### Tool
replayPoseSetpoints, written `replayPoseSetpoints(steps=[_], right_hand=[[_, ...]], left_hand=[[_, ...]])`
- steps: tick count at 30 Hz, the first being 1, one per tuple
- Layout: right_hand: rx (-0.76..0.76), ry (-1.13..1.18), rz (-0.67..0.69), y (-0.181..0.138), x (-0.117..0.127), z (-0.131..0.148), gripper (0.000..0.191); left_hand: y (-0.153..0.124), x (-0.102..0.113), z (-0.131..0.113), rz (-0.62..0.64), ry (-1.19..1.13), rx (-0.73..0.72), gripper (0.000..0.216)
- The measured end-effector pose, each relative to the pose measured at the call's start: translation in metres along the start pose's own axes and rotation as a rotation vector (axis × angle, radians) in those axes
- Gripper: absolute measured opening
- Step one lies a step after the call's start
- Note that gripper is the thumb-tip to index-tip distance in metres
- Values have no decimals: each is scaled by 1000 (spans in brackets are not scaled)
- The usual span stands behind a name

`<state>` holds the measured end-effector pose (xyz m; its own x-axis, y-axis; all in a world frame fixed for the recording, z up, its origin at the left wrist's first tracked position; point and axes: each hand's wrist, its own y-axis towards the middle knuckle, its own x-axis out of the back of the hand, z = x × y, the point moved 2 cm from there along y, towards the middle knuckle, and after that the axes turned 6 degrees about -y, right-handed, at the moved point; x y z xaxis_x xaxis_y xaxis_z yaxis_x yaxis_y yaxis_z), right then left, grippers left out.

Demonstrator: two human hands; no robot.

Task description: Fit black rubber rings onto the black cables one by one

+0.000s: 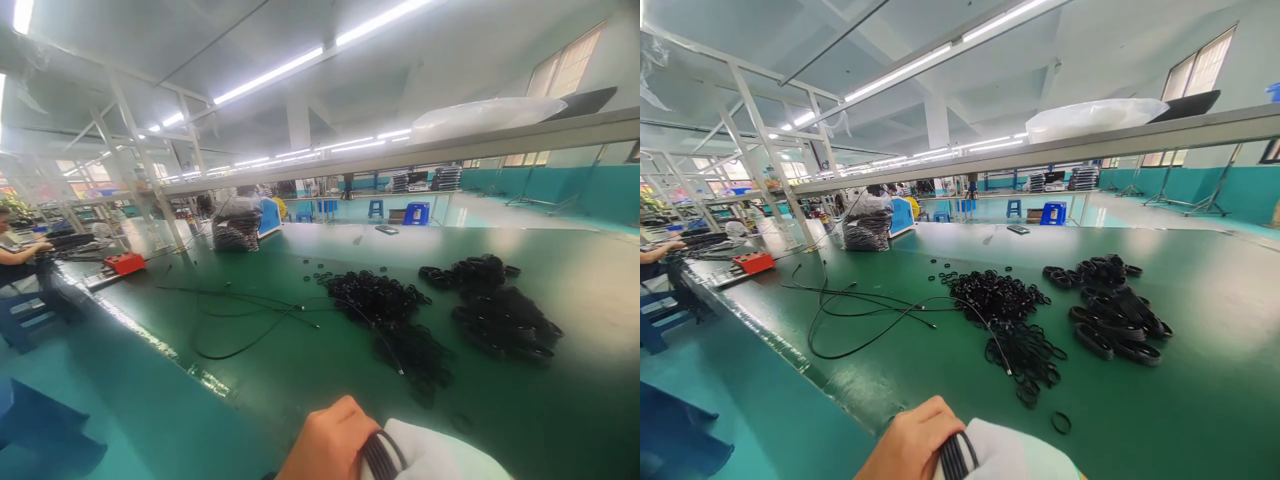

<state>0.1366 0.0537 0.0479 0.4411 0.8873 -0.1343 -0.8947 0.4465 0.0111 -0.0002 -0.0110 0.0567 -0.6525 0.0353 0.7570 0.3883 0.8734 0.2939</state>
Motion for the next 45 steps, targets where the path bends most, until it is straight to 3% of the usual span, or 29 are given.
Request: replayPoseSetpoints(steps=[4,9,12,16,19,24,34,38,41,45], right_hand=[[-18,54,-60,-13,-3,9,31],[-14,143,-182,-23,4,20,61],[-13,102,-214,-21,2,24,55],[-72,134,-35,-7,-15,14,55],[-84,260,21,5,-24,4,50],[-86,384,-20,11,-23,-5,39],[-59,482,-103,9,-23,-13,25],[-184,397,-137,8,-29,-8,27],[-282,342,-116,6,-33,-2,24],[-333,330,-144,6,-35,0,15]], left_hand=[[-4,-1,3,-68,-87,11,21],[3,26,-10,27,-178,166,25],[12,36,-14,78,-204,243,27],[16,35,-11,134,-177,234,28],[18,32,-7,126,-143,272,30],[22,30,2,-11,-260,476,24],[19,16,8,-96,-454,681,9],[21,14,8,-44,-227,726,12],[23,17,6,-33,-14,682,13],[21,14,3,-79,13,636,14]])
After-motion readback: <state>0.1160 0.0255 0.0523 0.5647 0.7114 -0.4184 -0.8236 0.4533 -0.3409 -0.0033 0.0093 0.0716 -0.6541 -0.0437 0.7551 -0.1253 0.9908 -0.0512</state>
